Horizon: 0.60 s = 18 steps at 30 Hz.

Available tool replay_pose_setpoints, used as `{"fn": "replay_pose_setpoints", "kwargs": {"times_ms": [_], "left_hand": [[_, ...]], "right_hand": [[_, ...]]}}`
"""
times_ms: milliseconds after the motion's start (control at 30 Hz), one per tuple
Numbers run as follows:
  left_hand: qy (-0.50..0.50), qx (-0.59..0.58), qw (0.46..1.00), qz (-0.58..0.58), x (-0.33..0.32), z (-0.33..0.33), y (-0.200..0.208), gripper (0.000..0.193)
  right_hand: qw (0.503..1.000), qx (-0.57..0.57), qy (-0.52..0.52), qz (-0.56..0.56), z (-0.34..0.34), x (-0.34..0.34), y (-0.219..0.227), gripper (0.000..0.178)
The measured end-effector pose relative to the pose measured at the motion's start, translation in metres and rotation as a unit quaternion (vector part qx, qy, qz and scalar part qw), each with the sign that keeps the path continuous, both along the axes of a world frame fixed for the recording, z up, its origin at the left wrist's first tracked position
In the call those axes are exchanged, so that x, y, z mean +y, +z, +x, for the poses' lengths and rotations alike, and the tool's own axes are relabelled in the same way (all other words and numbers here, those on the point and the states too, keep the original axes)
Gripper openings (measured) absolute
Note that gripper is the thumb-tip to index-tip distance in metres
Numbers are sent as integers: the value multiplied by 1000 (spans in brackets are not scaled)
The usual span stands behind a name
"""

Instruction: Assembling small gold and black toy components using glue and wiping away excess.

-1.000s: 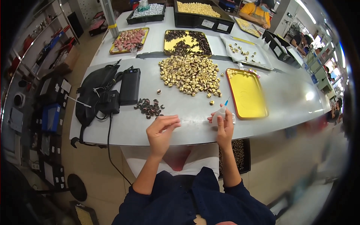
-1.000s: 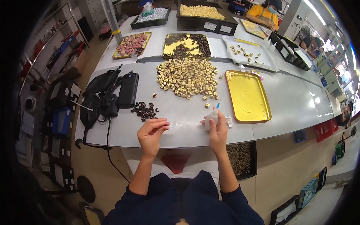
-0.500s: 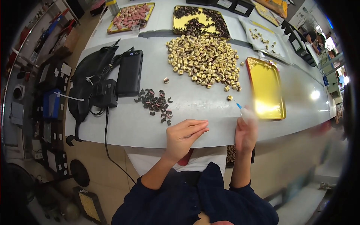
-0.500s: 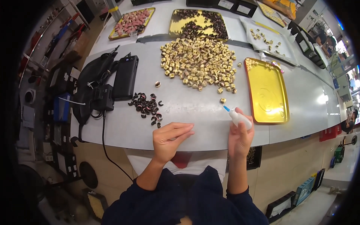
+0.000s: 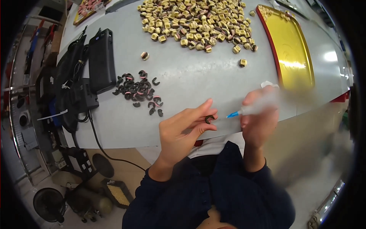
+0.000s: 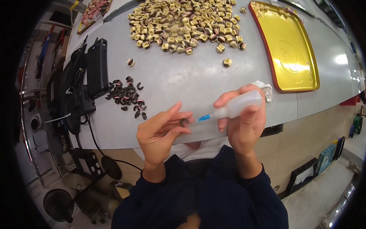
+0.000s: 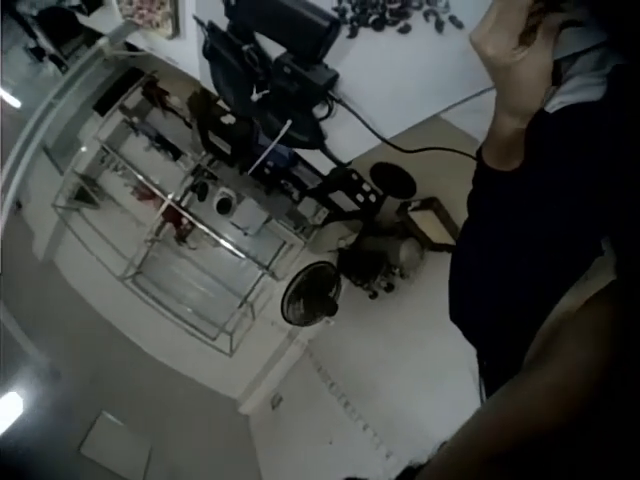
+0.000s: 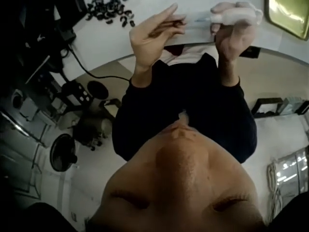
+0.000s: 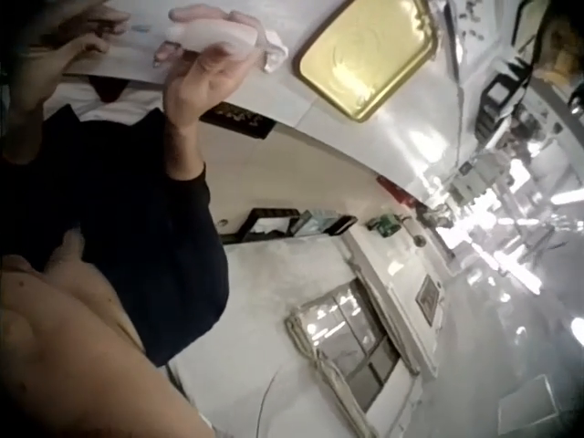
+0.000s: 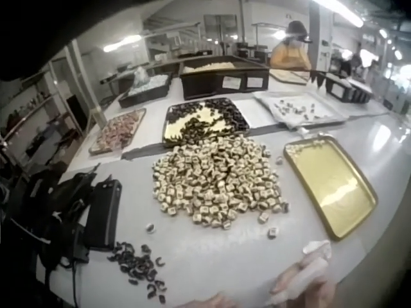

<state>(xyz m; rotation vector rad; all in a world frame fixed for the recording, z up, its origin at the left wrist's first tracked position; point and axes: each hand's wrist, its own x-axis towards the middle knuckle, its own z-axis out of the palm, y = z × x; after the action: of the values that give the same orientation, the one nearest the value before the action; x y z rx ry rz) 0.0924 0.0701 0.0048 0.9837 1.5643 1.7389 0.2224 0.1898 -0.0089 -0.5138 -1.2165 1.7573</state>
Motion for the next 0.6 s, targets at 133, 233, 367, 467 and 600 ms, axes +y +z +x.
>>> {"fn": "replay_pose_setpoints", "kwargs": {"times_ms": [133,233,367,467,600], "left_hand": [[-15,40,999,-12,-1,1,-4,52],[0,37,999,-31,-2,3,-2,51],[-21,80,997,-9,-3,0,-5,54],[-18,86,996,-4,-3,0,-6,53],[-18,93,996,-7,-2,0,-6,52]], "right_hand": [[999,-36,15,20,-1,-4,6,44],[997,-66,21,20,0,-5,10,44],[995,-94,21,25,-1,-6,12,46],[995,-98,23,23,-2,-7,11,47],[994,-105,23,27,-2,-8,12,48]]}}
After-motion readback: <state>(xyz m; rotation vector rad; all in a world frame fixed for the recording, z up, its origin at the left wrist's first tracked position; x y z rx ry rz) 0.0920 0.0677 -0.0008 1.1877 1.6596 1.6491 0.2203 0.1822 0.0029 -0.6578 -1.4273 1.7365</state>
